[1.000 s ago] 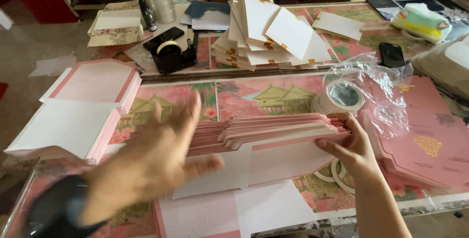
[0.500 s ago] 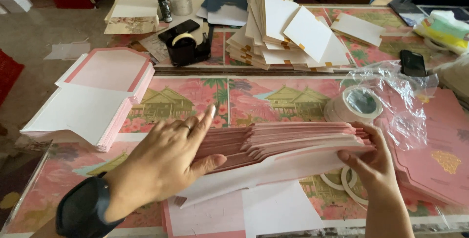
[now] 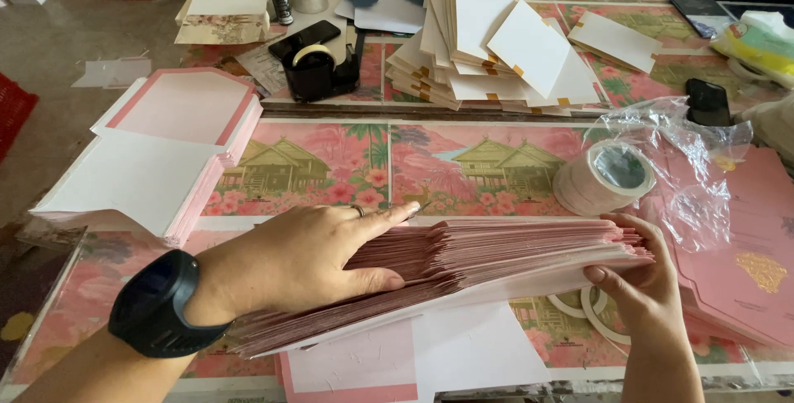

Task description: Applying double-sided tape to the edges of paper envelopes for assembly

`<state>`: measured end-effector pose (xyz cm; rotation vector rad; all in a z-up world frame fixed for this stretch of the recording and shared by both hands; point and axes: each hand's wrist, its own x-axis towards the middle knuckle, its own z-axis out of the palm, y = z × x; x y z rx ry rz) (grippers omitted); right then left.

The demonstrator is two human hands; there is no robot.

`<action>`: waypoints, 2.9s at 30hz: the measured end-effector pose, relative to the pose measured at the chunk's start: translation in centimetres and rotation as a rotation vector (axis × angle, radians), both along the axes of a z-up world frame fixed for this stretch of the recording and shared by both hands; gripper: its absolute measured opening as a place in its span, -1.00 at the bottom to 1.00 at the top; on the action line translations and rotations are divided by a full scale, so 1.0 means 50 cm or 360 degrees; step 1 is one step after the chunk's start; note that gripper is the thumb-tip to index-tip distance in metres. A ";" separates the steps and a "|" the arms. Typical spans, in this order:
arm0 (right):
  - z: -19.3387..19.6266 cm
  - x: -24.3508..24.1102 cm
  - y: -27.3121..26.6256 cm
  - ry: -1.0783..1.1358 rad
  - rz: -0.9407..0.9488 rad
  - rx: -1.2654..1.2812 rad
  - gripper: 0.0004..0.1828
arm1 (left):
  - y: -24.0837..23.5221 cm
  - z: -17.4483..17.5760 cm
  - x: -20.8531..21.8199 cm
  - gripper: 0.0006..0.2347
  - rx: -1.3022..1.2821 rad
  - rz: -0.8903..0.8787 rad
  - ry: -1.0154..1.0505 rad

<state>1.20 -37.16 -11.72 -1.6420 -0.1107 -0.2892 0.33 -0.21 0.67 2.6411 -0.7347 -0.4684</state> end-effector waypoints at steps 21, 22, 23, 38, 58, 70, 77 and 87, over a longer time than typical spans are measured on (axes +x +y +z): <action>0.178 -0.071 0.127 -0.1301 -0.0098 -0.1747 -0.64 | -0.004 -0.142 0.098 0.28 0.0952 0.0075 -0.0948; 0.185 -0.063 0.135 -0.1301 -0.0048 -0.1780 -0.59 | -0.007 -0.125 0.083 0.25 0.1088 0.0196 -0.0945; 0.190 -0.073 0.127 -0.1304 -0.0033 -0.1767 -0.59 | -0.024 -0.106 0.087 0.25 0.1099 0.0209 -0.0934; 0.174 -0.022 0.139 -0.1161 -0.0047 -0.2043 -0.27 | -0.018 -0.018 0.041 -0.35 0.0035 0.0096 -0.0192; 0.209 -0.026 0.156 -0.1141 0.0104 -0.1782 -0.65 | 0.032 -0.130 0.074 -0.23 0.0295 0.0237 -0.0444; 0.262 -0.066 0.126 -0.1148 0.0902 -0.1470 -0.64 | 0.001 -0.087 0.067 -0.29 0.0090 0.0285 -0.0423; 0.204 -0.027 0.120 -0.1211 0.0269 -0.2075 -0.28 | -0.031 -0.034 0.025 -0.26 -0.0009 0.0168 -0.0439; 0.204 -0.022 0.123 -0.1211 0.0086 -0.2048 -0.40 | -0.017 -0.027 0.015 -0.40 -0.0304 0.0157 -0.0154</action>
